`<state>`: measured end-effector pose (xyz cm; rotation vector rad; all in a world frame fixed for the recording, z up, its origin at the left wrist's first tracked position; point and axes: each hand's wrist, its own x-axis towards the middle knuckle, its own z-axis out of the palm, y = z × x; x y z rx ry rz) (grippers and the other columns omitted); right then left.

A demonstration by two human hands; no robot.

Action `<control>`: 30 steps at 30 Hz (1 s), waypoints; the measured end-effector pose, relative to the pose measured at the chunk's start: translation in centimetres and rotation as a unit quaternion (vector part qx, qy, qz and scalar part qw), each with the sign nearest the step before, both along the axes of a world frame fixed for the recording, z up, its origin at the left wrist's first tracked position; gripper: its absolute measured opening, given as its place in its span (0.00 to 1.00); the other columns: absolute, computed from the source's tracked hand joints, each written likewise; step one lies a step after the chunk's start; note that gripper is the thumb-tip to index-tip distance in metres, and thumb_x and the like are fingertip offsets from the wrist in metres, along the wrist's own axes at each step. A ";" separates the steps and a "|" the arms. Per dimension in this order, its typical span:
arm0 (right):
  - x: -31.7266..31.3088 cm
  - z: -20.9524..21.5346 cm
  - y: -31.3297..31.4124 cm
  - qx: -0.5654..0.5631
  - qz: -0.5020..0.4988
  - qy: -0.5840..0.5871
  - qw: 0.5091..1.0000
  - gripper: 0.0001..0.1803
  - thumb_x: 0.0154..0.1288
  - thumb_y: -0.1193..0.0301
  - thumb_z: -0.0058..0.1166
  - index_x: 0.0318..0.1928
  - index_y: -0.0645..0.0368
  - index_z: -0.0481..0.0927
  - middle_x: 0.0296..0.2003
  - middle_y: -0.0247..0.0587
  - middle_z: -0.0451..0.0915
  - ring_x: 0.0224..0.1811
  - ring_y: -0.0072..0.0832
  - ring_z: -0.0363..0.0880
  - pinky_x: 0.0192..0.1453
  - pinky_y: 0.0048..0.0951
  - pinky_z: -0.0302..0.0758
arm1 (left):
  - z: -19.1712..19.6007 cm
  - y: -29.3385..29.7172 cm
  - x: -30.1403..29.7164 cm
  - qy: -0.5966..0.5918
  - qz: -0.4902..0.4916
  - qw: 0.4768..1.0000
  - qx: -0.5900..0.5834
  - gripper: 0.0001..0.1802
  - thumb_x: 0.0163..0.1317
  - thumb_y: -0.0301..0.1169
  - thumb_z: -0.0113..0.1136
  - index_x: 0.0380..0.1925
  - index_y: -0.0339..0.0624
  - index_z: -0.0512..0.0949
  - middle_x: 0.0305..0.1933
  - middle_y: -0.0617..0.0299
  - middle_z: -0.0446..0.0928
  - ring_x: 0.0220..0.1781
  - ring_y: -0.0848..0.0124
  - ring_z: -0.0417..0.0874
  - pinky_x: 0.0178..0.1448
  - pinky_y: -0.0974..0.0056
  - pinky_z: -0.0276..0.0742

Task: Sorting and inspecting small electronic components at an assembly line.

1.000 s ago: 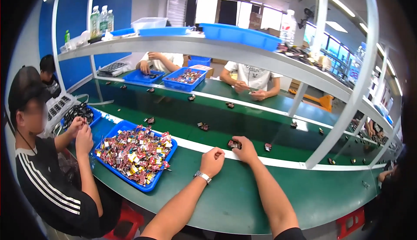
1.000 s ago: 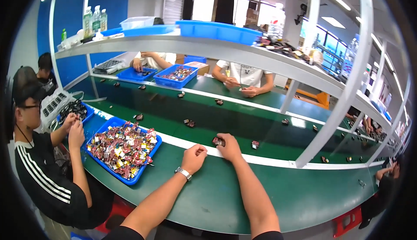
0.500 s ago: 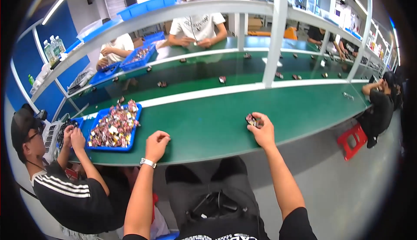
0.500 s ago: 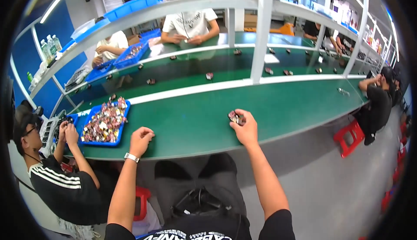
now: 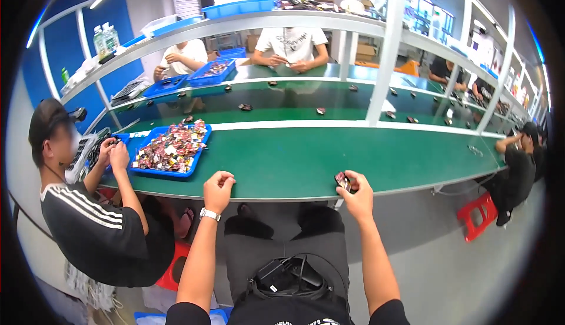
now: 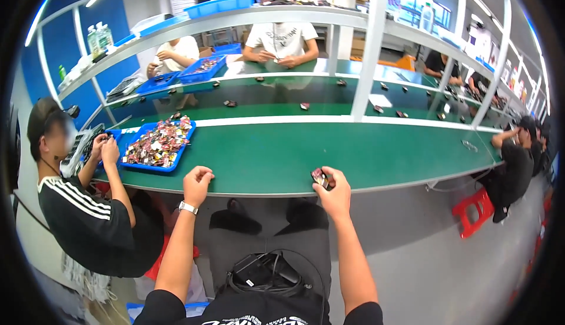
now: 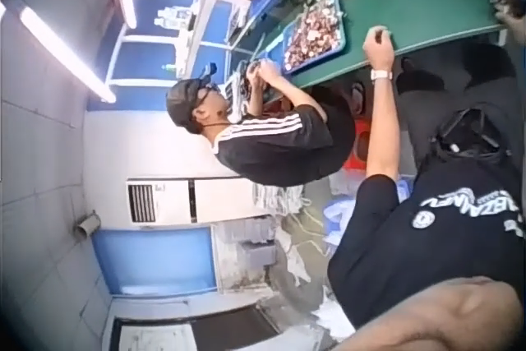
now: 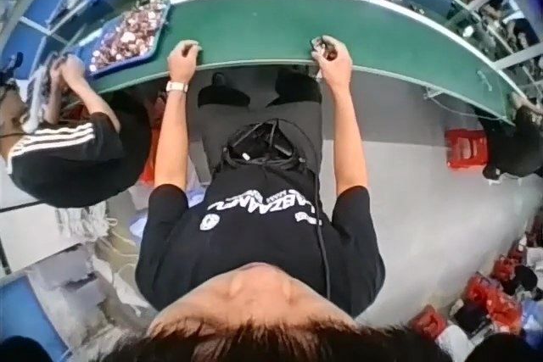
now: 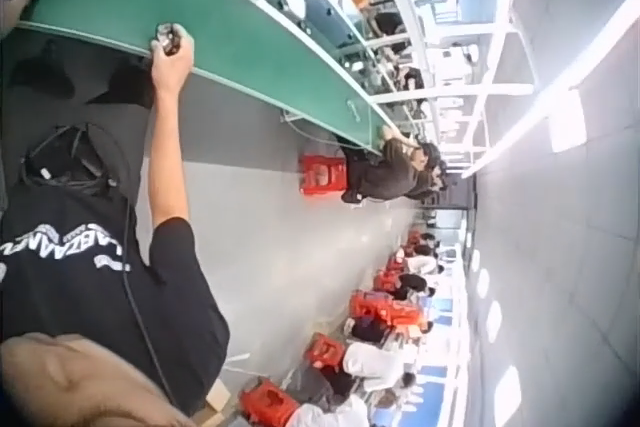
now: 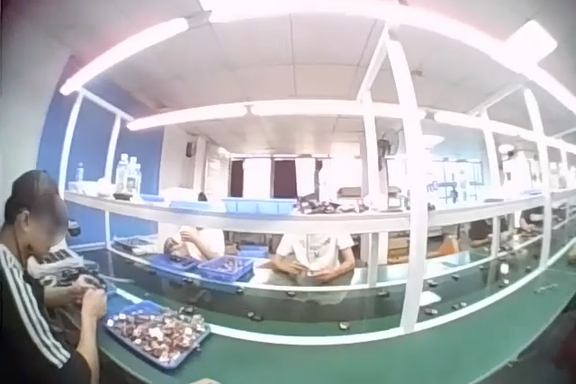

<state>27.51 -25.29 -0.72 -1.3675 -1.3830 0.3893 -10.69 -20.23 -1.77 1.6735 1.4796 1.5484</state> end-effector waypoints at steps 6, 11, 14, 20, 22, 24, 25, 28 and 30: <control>-3.1 3.5 2.4 0.019 0.068 0.010 0.997 0.27 0.46 0.79 0.67 0.51 0.60 0.79 0.45 0.39 0.79 0.43 0.28 0.78 0.44 0.28 0.78 | 1.8 1.9 1.1 -0.069 -0.095 0.987 -0.112 0.05 0.63 0.24 0.57 0.37 0.35 0.79 0.36 0.58 0.83 0.37 0.74 0.83 0.39 0.70 0.78; -7.5 5.7 8.5 0.067 0.140 -0.054 0.986 0.27 0.47 0.77 0.68 0.51 0.58 0.78 0.46 0.40 0.78 0.46 0.33 0.79 0.45 0.30 0.78 | 5.3 6.7 6.5 -0.127 -0.265 0.932 -0.214 0.15 0.68 0.30 0.53 0.51 0.35 0.74 0.49 0.53 0.81 0.43 0.69 0.83 0.46 0.65 0.80; -9.8 6.5 11.8 0.068 0.149 -0.087 0.983 0.26 0.47 0.75 0.68 0.51 0.56 0.77 0.47 0.41 0.78 0.50 0.38 0.76 0.50 0.33 0.77 | 6.2 10.4 8.7 -0.227 -0.370 0.870 -0.235 0.20 0.71 0.33 0.51 0.59 0.34 0.68 0.55 0.51 0.77 0.51 0.65 0.82 0.55 0.61 0.81; -11.5 5.5 18.7 0.127 0.121 -0.152 0.973 0.26 0.49 0.74 0.68 0.51 0.57 0.77 0.46 0.41 0.77 0.48 0.35 0.78 0.43 0.31 0.79 | 5.7 17.3 8.7 -0.274 -0.407 0.838 -0.240 0.20 0.70 0.30 0.53 0.59 0.36 0.69 0.55 0.54 0.76 0.53 0.66 0.81 0.58 0.57 0.80; -11.8 5.7 20.2 0.142 0.130 -0.167 0.967 0.26 0.50 0.74 0.68 0.52 0.57 0.76 0.47 0.42 0.76 0.47 0.36 0.78 0.42 0.31 0.79 | 5.3 18.9 8.5 -0.278 -0.390 0.844 -0.240 0.18 0.70 0.30 0.50 0.59 0.37 0.69 0.55 0.54 0.76 0.54 0.66 0.80 0.58 0.57 0.80; -12.1 6.4 21.7 0.101 0.184 -0.156 0.965 0.27 0.51 0.74 0.68 0.53 0.58 0.75 0.47 0.42 0.76 0.46 0.35 0.79 0.42 0.30 0.79 | 4.9 20.3 8.1 -0.329 -0.376 0.832 -0.242 0.18 0.71 0.29 0.47 0.59 0.36 0.69 0.55 0.53 0.76 0.54 0.65 0.81 0.59 0.57 0.80; -12.5 6.4 22.2 0.065 0.194 -0.117 0.972 0.25 0.52 0.74 0.68 0.52 0.59 0.76 0.46 0.43 0.76 0.42 0.33 0.80 0.41 0.30 0.79 | 4.4 20.6 7.9 -0.335 -0.362 0.840 -0.227 0.17 0.72 0.28 0.44 0.58 0.36 0.69 0.55 0.53 0.76 0.54 0.64 0.81 0.60 0.56 0.80; -13.0 4.8 24.0 0.037 0.186 -0.101 0.977 0.23 0.53 0.74 0.67 0.50 0.61 0.77 0.44 0.44 0.77 0.37 0.32 0.81 0.38 0.28 0.79 | 3.8 20.8 8.2 -0.334 -0.326 0.850 -0.243 0.17 0.72 0.27 0.42 0.58 0.35 0.69 0.55 0.51 0.75 0.54 0.62 0.81 0.60 0.56 0.79; -13.1 3.9 24.5 0.054 0.186 -0.086 0.977 0.20 0.55 0.76 0.64 0.49 0.62 0.77 0.43 0.44 0.77 0.35 0.32 0.82 0.37 0.29 0.80 | 3.7 21.0 8.6 -0.337 -0.317 0.850 -0.251 0.16 0.72 0.25 0.41 0.57 0.34 0.69 0.55 0.50 0.75 0.54 0.62 0.81 0.60 0.57 0.80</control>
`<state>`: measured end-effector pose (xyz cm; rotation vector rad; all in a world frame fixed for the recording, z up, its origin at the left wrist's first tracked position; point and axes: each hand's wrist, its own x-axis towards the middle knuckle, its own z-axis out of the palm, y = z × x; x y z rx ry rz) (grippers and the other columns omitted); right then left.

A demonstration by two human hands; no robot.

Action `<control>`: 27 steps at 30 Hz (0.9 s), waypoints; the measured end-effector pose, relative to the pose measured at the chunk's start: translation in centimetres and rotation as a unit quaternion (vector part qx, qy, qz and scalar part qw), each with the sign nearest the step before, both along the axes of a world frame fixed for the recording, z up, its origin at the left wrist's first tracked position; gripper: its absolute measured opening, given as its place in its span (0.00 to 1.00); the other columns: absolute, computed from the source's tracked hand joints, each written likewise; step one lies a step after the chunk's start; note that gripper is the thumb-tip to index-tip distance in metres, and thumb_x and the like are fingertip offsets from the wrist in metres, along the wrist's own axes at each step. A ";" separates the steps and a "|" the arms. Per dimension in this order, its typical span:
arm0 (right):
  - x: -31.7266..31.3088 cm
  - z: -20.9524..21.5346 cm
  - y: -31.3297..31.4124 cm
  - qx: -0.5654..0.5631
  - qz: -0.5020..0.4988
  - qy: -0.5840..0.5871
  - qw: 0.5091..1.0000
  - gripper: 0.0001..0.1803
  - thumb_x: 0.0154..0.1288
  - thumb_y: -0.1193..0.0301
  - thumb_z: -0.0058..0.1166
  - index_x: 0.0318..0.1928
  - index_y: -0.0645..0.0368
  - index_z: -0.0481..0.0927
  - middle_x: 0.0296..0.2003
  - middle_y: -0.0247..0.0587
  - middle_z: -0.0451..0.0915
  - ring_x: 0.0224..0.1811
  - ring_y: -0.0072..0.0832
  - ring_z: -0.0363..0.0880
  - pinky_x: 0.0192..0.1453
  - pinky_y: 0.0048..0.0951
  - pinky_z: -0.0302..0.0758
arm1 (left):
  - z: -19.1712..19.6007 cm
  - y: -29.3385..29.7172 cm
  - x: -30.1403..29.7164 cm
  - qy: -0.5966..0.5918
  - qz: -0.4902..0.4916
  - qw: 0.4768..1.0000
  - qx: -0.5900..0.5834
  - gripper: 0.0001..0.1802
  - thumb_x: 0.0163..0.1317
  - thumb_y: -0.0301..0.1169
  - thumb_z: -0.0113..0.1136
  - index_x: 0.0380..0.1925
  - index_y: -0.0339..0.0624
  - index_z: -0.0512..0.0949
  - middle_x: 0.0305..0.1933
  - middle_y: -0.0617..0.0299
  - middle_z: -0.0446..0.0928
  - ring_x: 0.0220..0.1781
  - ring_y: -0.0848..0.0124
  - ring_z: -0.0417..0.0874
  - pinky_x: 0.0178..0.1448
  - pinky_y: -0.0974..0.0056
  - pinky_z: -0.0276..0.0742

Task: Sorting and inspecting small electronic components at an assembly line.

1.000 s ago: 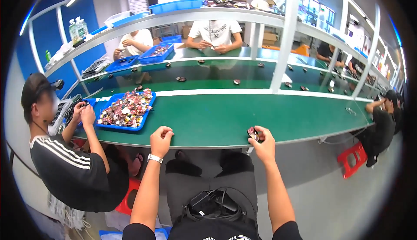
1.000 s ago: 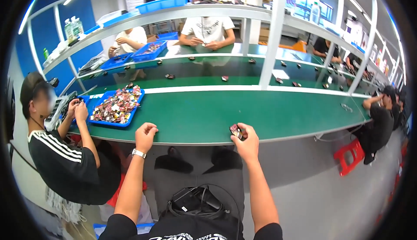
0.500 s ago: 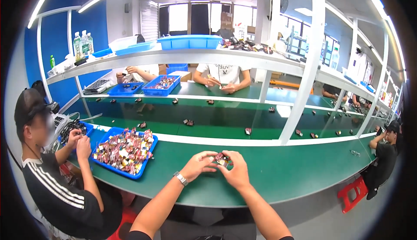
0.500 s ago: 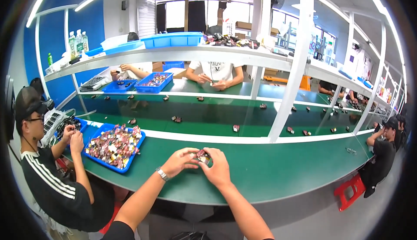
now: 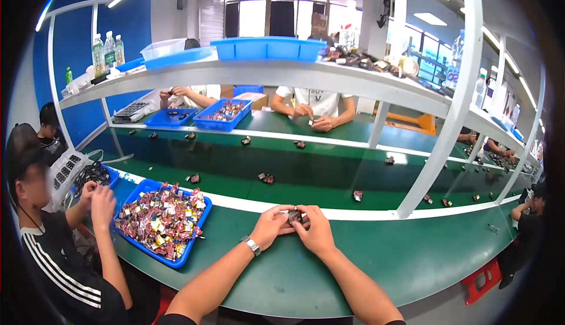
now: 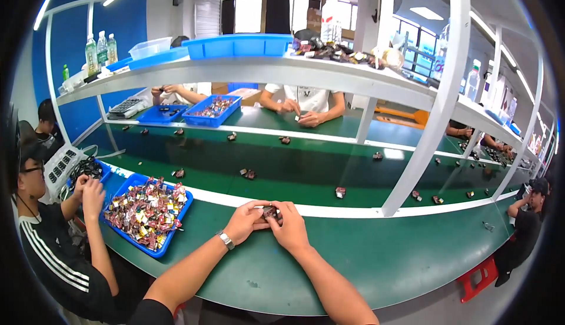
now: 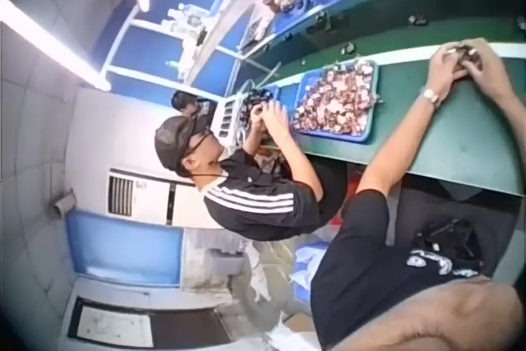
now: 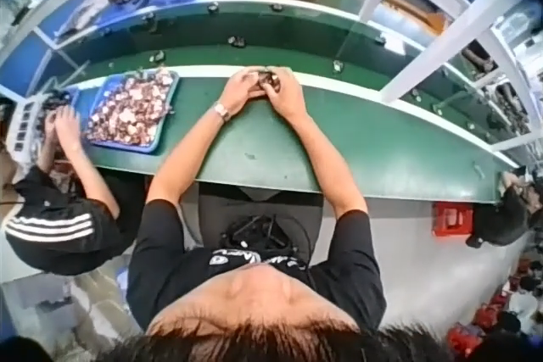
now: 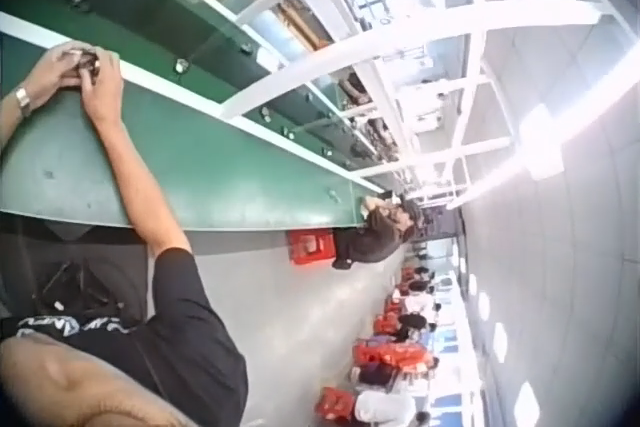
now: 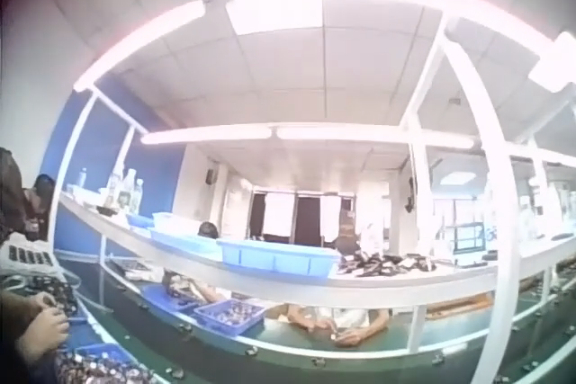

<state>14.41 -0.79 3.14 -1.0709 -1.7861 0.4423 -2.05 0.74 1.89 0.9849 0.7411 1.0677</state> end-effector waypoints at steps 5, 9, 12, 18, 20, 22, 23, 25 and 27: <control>0.3 -0.3 0.6 0.053 0.032 -0.065 0.996 0.18 0.56 0.79 0.58 0.49 0.57 0.79 0.45 0.40 0.77 0.40 0.35 0.81 0.42 0.32 0.80 | -0.1 -0.2 -0.9 0.039 0.033 0.998 0.037 0.16 0.72 0.23 0.40 0.56 0.33 0.69 0.50 0.52 0.77 0.52 0.65 0.81 0.57 0.61 0.83; 1.1 -0.5 0.3 0.082 0.022 -0.134 0.987 0.15 0.54 0.77 0.62 0.44 0.54 0.82 0.48 0.38 0.77 0.43 0.34 0.81 0.45 0.34 0.80 | -0.3 -0.3 -0.3 0.056 0.020 0.998 0.030 0.16 0.72 0.23 0.40 0.56 0.33 0.69 0.51 0.52 0.77 0.52 0.65 0.81 0.57 0.62 0.83; 1.3 -0.4 0.6 0.081 0.031 -0.158 0.984 0.15 0.52 0.77 0.65 0.42 0.55 0.82 0.49 0.38 0.76 0.45 0.34 0.79 0.48 0.34 0.79 | -0.5 -0.2 -0.6 0.075 0.011 0.996 0.037 0.16 0.72 0.24 0.41 0.57 0.33 0.69 0.52 0.51 0.75 0.53 0.64 0.81 0.58 0.61 0.82; 1.7 -1.0 0.8 0.076 0.055 -0.130 0.987 0.07 0.55 0.74 0.62 0.36 0.55 0.83 0.52 0.38 0.76 0.51 0.36 0.76 0.51 0.35 0.78 | -0.4 -0.5 -0.3 0.107 -0.016 0.991 0.077 0.16 0.72 0.24 0.42 0.57 0.32 0.69 0.54 0.53 0.75 0.54 0.65 0.80 0.59 0.61 0.82; 1.7 -1.3 0.7 0.041 0.068 -0.095 0.992 0.06 0.56 0.73 0.62 0.35 0.56 0.84 0.51 0.38 0.77 0.51 0.36 0.76 0.53 0.35 0.76 | -0.5 -0.6 -0.4 0.101 -0.029 0.992 0.071 0.18 0.70 0.23 0.45 0.58 0.32 0.68 0.56 0.53 0.74 0.56 0.65 0.79 0.60 0.61 0.80; 1.6 -1.4 0.6 0.041 0.063 -0.085 0.994 0.06 0.56 0.74 0.62 0.35 0.57 0.84 0.50 0.39 0.77 0.51 0.36 0.77 0.54 0.35 0.76 | -0.5 -0.7 -0.8 0.087 -0.050 0.992 0.076 0.19 0.69 0.22 0.47 0.59 0.33 0.67 0.57 0.52 0.73 0.57 0.65 0.78 0.61 0.60 0.79; 1.5 -1.4 0.4 0.036 0.059 -0.074 0.995 0.05 0.56 0.74 0.62 0.35 0.58 0.83 0.49 0.40 0.78 0.50 0.35 0.77 0.55 0.35 0.75 | -0.6 -0.7 -0.9 0.073 -0.073 0.992 0.078 0.20 0.67 0.21 0.48 0.60 0.33 0.67 0.58 0.52 0.73 0.58 0.65 0.78 0.62 0.60 0.79; 1.4 -1.4 0.1 0.036 0.059 -0.062 0.996 0.05 0.56 0.74 0.61 0.34 0.58 0.83 0.49 0.41 0.78 0.52 0.37 0.77 0.56 0.36 0.75 | -0.7 -0.8 -1.1 0.076 -0.080 0.990 0.085 0.21 0.67 0.20 0.49 0.60 0.33 0.66 0.58 0.52 0.73 0.58 0.65 0.78 0.63 0.60 0.78; 1.4 -1.4 0.0 0.043 0.061 -0.061 0.995 0.05 0.56 0.74 0.61 0.34 0.58 0.83 0.49 0.41 0.78 0.52 0.38 0.77 0.56 0.36 0.75 | -0.8 -0.8 -1.0 0.077 -0.082 0.990 0.089 0.22 0.66 0.19 0.49 0.61 0.34 0.66 0.57 0.54 0.74 0.58 0.66 0.77 0.62 0.60 0.78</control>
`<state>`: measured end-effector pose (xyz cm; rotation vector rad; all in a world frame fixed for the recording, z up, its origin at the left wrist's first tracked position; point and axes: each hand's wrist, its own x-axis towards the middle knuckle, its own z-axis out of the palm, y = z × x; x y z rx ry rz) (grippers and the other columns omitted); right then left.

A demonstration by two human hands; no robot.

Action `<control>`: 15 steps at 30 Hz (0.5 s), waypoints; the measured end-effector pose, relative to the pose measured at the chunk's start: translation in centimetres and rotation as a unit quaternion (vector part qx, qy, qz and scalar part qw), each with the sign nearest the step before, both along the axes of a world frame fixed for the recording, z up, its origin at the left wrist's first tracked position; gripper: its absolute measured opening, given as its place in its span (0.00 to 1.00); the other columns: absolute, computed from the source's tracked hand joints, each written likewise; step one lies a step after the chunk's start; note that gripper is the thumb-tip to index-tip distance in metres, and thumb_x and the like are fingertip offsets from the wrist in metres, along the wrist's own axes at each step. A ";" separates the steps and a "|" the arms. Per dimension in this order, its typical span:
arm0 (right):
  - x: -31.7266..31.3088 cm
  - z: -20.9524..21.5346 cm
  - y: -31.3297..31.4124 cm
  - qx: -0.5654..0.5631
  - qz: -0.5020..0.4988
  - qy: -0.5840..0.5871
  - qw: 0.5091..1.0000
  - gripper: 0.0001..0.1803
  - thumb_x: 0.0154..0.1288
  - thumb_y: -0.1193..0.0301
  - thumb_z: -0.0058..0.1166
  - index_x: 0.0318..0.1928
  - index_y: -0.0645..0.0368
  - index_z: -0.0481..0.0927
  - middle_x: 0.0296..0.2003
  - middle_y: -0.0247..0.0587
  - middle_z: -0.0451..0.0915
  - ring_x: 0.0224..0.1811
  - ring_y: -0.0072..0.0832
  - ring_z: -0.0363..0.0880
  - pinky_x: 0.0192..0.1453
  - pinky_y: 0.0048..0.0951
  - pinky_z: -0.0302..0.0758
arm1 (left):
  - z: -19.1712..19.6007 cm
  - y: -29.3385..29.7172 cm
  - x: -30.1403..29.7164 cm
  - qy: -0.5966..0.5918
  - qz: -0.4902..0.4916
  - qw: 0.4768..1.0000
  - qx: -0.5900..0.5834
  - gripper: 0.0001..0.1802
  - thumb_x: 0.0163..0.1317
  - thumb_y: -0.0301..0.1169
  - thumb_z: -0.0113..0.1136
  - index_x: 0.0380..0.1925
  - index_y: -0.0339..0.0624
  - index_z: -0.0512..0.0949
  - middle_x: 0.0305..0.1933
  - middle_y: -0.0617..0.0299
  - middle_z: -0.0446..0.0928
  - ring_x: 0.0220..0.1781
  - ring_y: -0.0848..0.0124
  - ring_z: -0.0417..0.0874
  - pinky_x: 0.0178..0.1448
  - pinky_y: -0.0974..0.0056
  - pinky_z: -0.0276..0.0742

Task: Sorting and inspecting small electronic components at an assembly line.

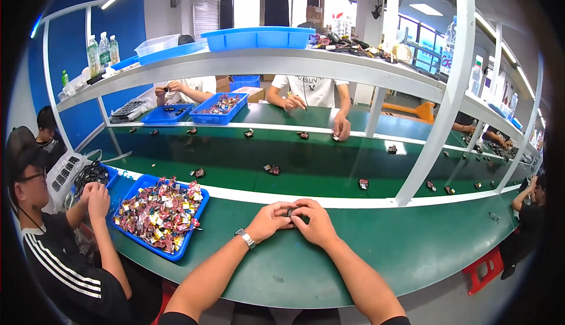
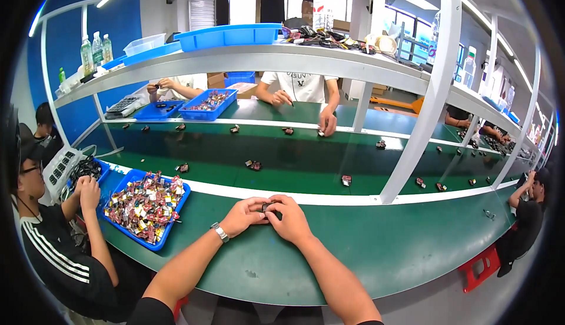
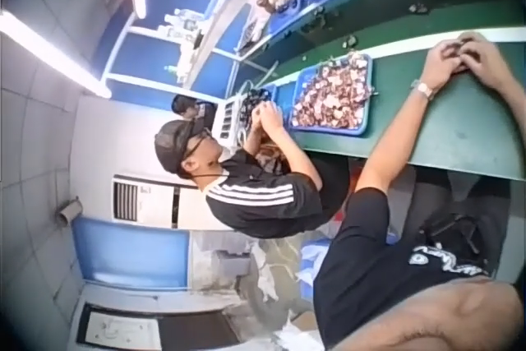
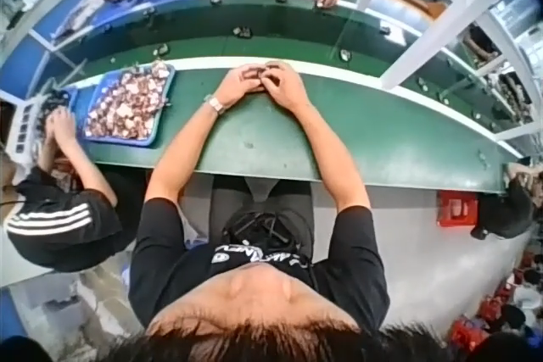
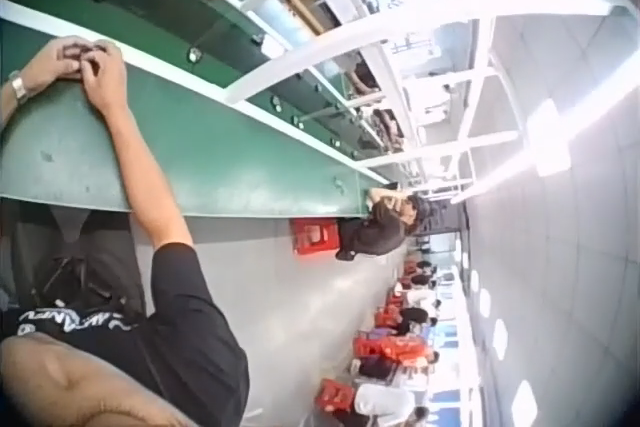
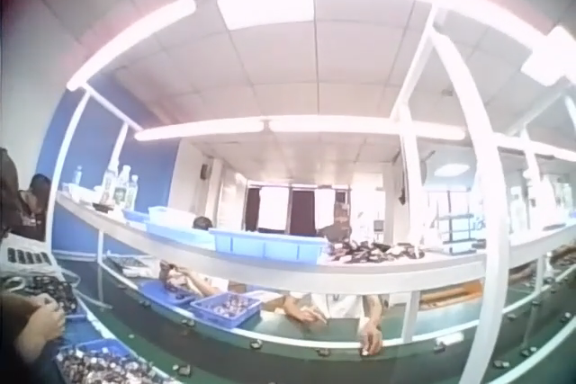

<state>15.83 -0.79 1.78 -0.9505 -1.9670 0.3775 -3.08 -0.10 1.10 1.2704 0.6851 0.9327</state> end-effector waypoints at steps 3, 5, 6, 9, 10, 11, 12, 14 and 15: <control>0.2 0.2 -0.1 -0.013 -0.003 -0.002 1.000 0.05 0.56 0.74 0.61 0.34 0.59 0.83 0.49 0.41 0.78 0.52 0.39 0.77 0.56 0.36 0.74 | 0.2 0.0 0.2 -0.002 0.000 1.000 -0.008 0.21 0.68 0.20 0.48 0.60 0.34 0.67 0.56 0.54 0.75 0.58 0.67 0.78 0.61 0.60 0.79; 0.4 0.3 -0.1 -0.052 0.037 0.015 0.998 0.04 0.57 0.73 0.61 0.33 0.58 0.82 0.51 0.41 0.77 0.54 0.38 0.75 0.58 0.36 0.73 | 0.1 -0.1 0.1 0.004 -0.001 1.000 -0.008 0.20 0.68 0.21 0.48 0.60 0.34 0.67 0.56 0.55 0.75 0.58 0.67 0.78 0.61 0.60 0.80; 0.5 0.3 0.0 -0.051 0.036 0.016 0.998 0.04 0.57 0.73 0.61 0.33 0.58 0.82 0.51 0.41 0.77 0.54 0.38 0.75 0.58 0.36 0.73 | 0.1 -0.2 0.1 0.008 -0.001 1.000 -0.009 0.20 0.69 0.21 0.48 0.60 0.34 0.67 0.56 0.55 0.75 0.57 0.67 0.78 0.60 0.61 0.80; 0.7 0.1 0.1 -0.074 0.048 0.030 0.996 0.05 0.57 0.73 0.61 0.34 0.59 0.82 0.51 0.41 0.77 0.54 0.37 0.75 0.57 0.36 0.74 | 0.0 0.0 0.0 0.006 -0.013 1.000 -0.011 0.19 0.70 0.22 0.47 0.60 0.35 0.67 0.56 0.55 0.75 0.56 0.67 0.79 0.59 0.61 0.81; 0.7 0.0 0.2 -0.087 0.052 0.039 0.994 0.05 0.57 0.73 0.62 0.34 0.59 0.83 0.51 0.42 0.77 0.53 0.37 0.76 0.55 0.35 0.74 | 0.0 0.0 0.0 0.006 -0.014 1.000 -0.011 0.19 0.70 0.22 0.47 0.60 0.35 0.67 0.56 0.55 0.75 0.56 0.67 0.79 0.59 0.61 0.81; 0.7 -0.1 0.2 -0.100 0.056 0.047 0.992 0.06 0.56 0.73 0.62 0.34 0.59 0.83 0.51 0.42 0.77 0.51 0.36 0.77 0.54 0.35 0.75 | 0.1 0.0 0.0 0.004 -0.014 1.000 -0.014 0.19 0.69 0.22 0.47 0.60 0.35 0.67 0.56 0.54 0.75 0.56 0.67 0.79 0.59 0.61 0.81; 0.7 0.0 0.1 -0.098 0.055 0.047 0.993 0.06 0.56 0.73 0.62 0.34 0.59 0.83 0.51 0.42 0.77 0.51 0.36 0.77 0.54 0.35 0.75 | 0.3 -0.1 0.0 0.003 -0.015 1.000 -0.013 0.19 0.69 0.22 0.47 0.60 0.35 0.67 0.56 0.54 0.75 0.56 0.66 0.79 0.59 0.61 0.81; 0.7 0.2 -0.1 -0.140 0.067 0.081 0.985 0.06 0.57 0.72 0.62 0.35 0.60 0.83 0.51 0.41 0.77 0.49 0.36 0.79 0.52 0.34 0.75 | 0.4 -0.1 0.0 -0.003 -0.015 1.000 -0.019 0.19 0.69 0.22 0.47 0.60 0.35 0.67 0.56 0.54 0.75 0.56 0.66 0.79 0.59 0.60 0.81; 0.7 0.1 0.0 -0.140 0.067 0.081 0.985 0.06 0.57 0.72 0.62 0.35 0.60 0.83 0.51 0.41 0.77 0.49 0.36 0.79 0.52 0.34 0.75 | 0.4 0.0 0.0 -0.009 -0.014 0.999 -0.029 0.19 0.69 0.22 0.47 0.60 0.35 0.67 0.56 0.54 0.75 0.56 0.65 0.79 0.59 0.60 0.81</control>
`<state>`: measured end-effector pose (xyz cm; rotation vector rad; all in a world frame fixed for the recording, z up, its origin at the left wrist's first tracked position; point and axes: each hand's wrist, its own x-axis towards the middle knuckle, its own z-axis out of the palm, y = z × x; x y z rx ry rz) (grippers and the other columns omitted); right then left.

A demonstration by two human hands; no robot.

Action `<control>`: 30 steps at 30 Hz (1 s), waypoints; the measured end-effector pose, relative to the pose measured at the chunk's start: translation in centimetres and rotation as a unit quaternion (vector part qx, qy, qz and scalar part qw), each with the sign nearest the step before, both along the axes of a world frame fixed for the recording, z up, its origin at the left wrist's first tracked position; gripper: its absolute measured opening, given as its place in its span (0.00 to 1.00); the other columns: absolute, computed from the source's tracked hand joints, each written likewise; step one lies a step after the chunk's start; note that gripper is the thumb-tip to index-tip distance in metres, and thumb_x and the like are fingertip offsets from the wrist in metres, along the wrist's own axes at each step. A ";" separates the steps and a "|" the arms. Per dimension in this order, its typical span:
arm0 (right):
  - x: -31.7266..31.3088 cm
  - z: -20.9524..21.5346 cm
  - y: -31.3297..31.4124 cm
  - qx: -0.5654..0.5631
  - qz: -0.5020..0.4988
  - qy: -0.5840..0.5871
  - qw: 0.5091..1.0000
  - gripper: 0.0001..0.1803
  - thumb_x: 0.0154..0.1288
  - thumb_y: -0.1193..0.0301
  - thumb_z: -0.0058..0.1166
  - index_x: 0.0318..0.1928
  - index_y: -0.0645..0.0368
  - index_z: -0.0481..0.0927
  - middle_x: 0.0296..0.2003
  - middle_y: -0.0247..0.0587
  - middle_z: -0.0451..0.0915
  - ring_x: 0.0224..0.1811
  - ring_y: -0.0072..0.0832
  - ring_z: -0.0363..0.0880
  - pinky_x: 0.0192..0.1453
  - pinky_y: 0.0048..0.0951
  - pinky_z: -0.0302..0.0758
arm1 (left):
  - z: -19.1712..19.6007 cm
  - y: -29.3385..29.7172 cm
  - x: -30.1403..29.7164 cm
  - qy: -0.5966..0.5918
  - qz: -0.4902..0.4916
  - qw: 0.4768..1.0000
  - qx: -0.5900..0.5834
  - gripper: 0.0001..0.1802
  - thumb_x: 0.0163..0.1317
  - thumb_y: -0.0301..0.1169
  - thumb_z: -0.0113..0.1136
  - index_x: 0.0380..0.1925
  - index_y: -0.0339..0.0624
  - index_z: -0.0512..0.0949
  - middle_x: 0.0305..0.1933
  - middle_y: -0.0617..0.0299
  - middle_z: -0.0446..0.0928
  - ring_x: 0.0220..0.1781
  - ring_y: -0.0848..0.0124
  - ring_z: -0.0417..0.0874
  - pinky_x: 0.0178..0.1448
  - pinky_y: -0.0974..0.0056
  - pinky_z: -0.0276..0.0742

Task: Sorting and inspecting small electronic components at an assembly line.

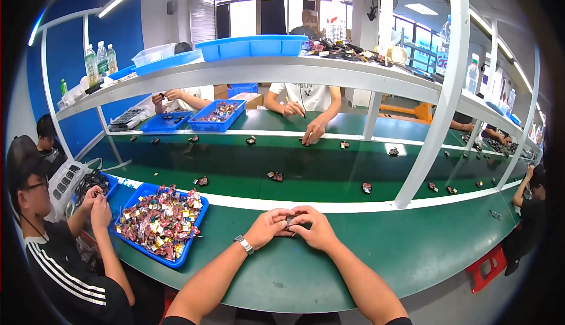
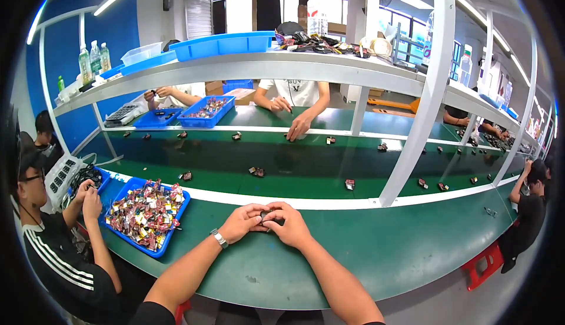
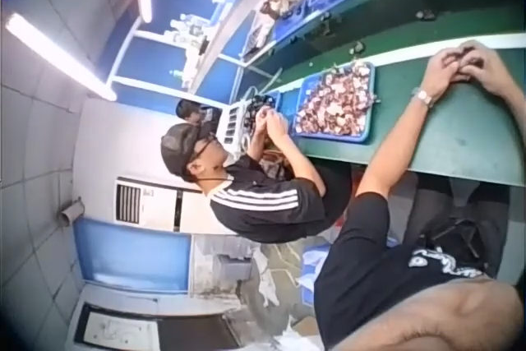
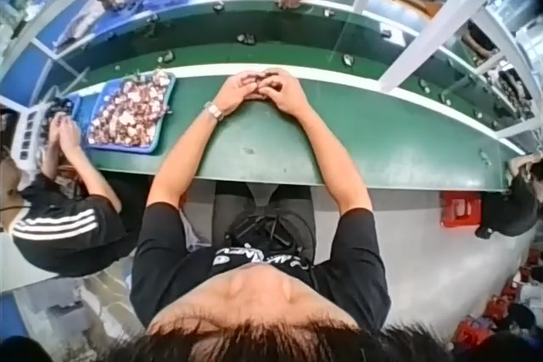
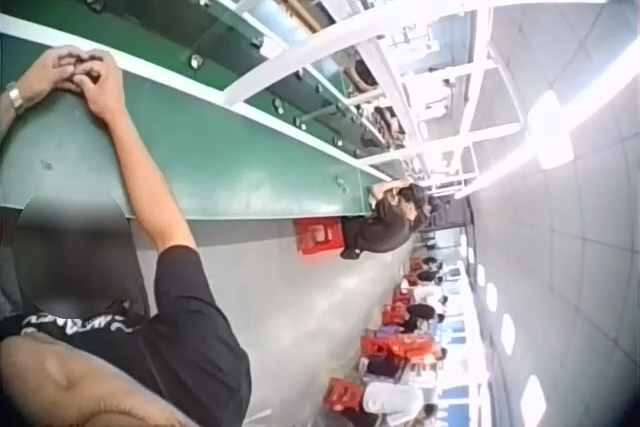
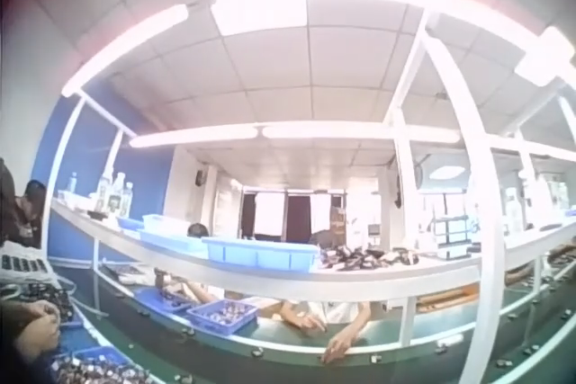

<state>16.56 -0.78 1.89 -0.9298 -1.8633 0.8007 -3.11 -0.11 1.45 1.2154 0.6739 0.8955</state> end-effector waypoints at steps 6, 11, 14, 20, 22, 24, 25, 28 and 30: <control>-0.1 -0.5 0.3 0.030 -0.033 -0.019 0.999 0.06 0.57 0.72 0.63 0.36 0.57 0.86 0.49 0.39 0.79 0.48 0.36 0.79 0.53 0.34 0.76 | -0.2 0.0 0.2 0.001 0.008 1.000 0.022 0.18 0.70 0.22 0.46 0.60 0.34 0.67 0.56 0.54 0.74 0.56 0.65 0.79 0.60 0.60 0.81; -1.1 -0.3 -0.5 0.107 -0.099 -0.029 0.989 0.08 0.54 0.74 0.65 0.37 0.57 0.87 0.46 0.40 0.81 0.49 0.36 0.79 0.55 0.32 0.75 | -0.2 0.0 0.0 0.001 0.017 1.000 0.005 0.18 0.71 0.22 0.45 0.60 0.34 0.67 0.57 0.54 0.73 0.56 0.66 0.79 0.61 0.60 0.80; -1.3 -0.7 -0.6 0.078 -0.092 -0.001 0.993 0.09 0.55 0.73 0.65 0.38 0.58 0.87 0.46 0.39 0.81 0.49 0.36 0.79 0.55 0.32 0.75 | -0.6 0.1 -0.1 -0.010 0.017 1.000 0.002 0.18 0.71 0.24 0.47 0.59 0.34 0.67 0.56 0.54 0.73 0.56 0.66 0.78 0.61 0.59 0.79; -1.4 -0.8 -0.9 0.066 -0.103 -0.009 0.992 0.08 0.56 0.72 0.64 0.38 0.56 0.87 0.47 0.39 0.81 0.50 0.36 0.79 0.55 0.33 0.75 | -0.6 0.2 -0.1 -0.016 0.017 1.000 -0.009 0.17 0.71 0.25 0.47 0.58 0.33 0.68 0.55 0.54 0.73 0.56 0.66 0.79 0.62 0.59 0.79; -1.7 -0.7 -1.1 0.078 -0.114 -0.026 0.990 0.08 0.56 0.71 0.64 0.38 0.56 0.87 0.47 0.39 0.81 0.50 0.36 0.79 0.55 0.34 0.75 | -1.0 0.4 -0.2 -0.013 0.019 1.000 -0.013 0.17 0.71 0.25 0.47 0.58 0.33 0.68 0.55 0.54 0.73 0.55 0.65 0.79 0.62 0.59 0.79; -1.8 -0.5 -1.2 0.081 -0.116 -0.062 0.988 0.08 0.57 0.70 0.62 0.39 0.53 0.87 0.50 0.37 0.80 0.54 0.36 0.75 0.58 0.36 0.73 | -1.2 0.4 -0.3 -0.020 0.025 0.999 -0.010 0.16 0.71 0.25 0.47 0.57 0.33 0.68 0.55 0.53 0.73 0.56 0.65 0.79 0.62 0.58 0.79; -1.8 -0.6 -1.1 0.082 -0.116 -0.061 0.988 0.08 0.57 0.70 0.62 0.39 0.53 0.87 0.50 0.37 0.80 0.54 0.36 0.75 0.58 0.36 0.73 | -1.1 0.4 -0.2 -0.019 0.024 0.999 -0.009 0.16 0.71 0.25 0.47 0.57 0.33 0.68 0.55 0.53 0.73 0.56 0.65 0.79 0.62 0.58 0.79; -1.7 -1.0 -0.8 0.072 -0.112 -0.040 0.990 0.08 0.58 0.70 0.62 0.39 0.52 0.87 0.50 0.36 0.79 0.54 0.36 0.75 0.58 0.36 0.73 | -0.8 0.3 -0.1 -0.025 0.028 0.999 -0.005 0.16 0.71 0.25 0.47 0.57 0.33 0.68 0.54 0.53 0.74 0.55 0.65 0.79 0.62 0.58 0.79; -1.5 -1.1 -0.8 0.018 -0.086 0.010 0.996 0.09 0.58 0.69 0.62 0.40 0.51 0.87 0.50 0.36 0.79 0.54 0.37 0.75 0.58 0.37 0.73 | -0.8 0.3 0.0 -0.024 0.030 0.999 -0.011 0.16 0.71 0.25 0.47 0.57 0.34 0.69 0.54 0.54 0.74 0.56 0.66 0.79 0.62 0.59 0.79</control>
